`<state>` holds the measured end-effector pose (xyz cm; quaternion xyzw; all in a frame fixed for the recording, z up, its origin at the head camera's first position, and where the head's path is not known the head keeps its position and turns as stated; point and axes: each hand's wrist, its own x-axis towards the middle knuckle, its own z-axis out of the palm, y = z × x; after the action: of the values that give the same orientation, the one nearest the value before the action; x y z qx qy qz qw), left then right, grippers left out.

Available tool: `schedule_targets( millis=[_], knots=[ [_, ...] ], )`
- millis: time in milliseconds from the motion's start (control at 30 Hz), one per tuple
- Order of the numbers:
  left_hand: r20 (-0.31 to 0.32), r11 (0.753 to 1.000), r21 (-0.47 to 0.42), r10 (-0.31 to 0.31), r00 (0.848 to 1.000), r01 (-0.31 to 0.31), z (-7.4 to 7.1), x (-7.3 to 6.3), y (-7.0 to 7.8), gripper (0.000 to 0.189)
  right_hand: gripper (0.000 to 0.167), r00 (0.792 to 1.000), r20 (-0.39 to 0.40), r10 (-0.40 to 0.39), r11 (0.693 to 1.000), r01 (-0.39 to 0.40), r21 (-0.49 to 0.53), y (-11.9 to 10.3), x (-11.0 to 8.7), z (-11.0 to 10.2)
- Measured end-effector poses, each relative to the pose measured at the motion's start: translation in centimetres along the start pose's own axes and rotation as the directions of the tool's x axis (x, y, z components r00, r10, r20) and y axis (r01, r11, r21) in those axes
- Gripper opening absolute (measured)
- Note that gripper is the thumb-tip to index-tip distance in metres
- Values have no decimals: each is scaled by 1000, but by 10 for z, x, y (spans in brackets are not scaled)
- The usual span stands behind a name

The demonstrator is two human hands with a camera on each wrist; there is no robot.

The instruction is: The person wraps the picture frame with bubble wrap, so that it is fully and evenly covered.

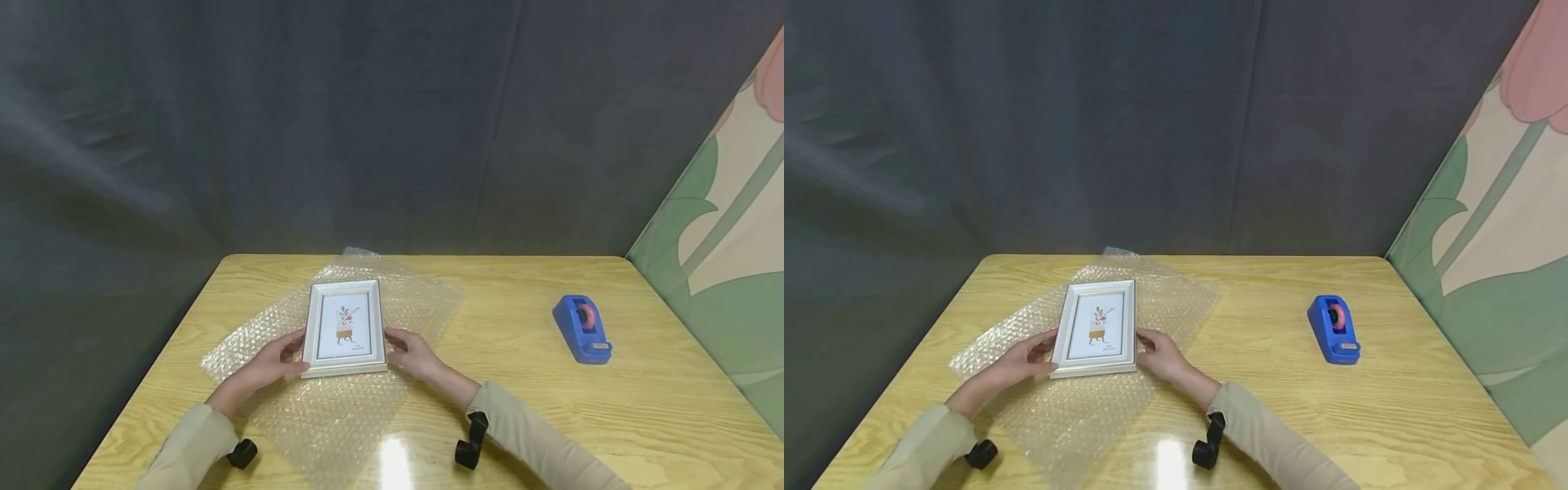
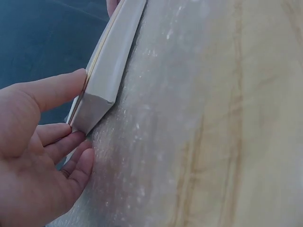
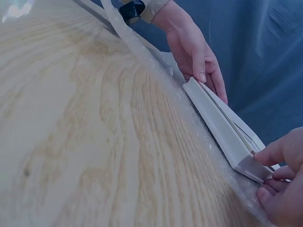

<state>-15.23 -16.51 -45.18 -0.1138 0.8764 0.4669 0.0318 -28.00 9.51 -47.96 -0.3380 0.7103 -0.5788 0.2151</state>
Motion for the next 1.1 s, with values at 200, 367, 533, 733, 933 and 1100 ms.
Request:
schedule_targets(
  millis=[200,367,533,733,933,1100],
  knots=[
    [20,1000,-20,-11,1000,11,-3,-1,-2,78,49,1000,0,9,999,-9,33,-8,-4,0],
    [52,998,-62,20,998,-17,-4,-3,-5,78,52,1000,-3,29,999,-29,44,3,0,-1],
    [63,996,-87,38,997,-32,-5,-4,-4,78,55,999,17,39,997,-40,62,2,-3,-3],
    [66,993,-101,67,996,-60,-4,-5,-2,79,54,999,10,46,997,-46,56,4,-5,-3],
    [62,995,-89,54,997,-49,-3,-3,-3,85,56,1000,11,11,998,-12,62,3,-4,-1],
    [65,998,-65,31,997,-26,-3,-2,-1,84,57,1000,18,11,998,-12,58,0,-4,0]
  ],
)
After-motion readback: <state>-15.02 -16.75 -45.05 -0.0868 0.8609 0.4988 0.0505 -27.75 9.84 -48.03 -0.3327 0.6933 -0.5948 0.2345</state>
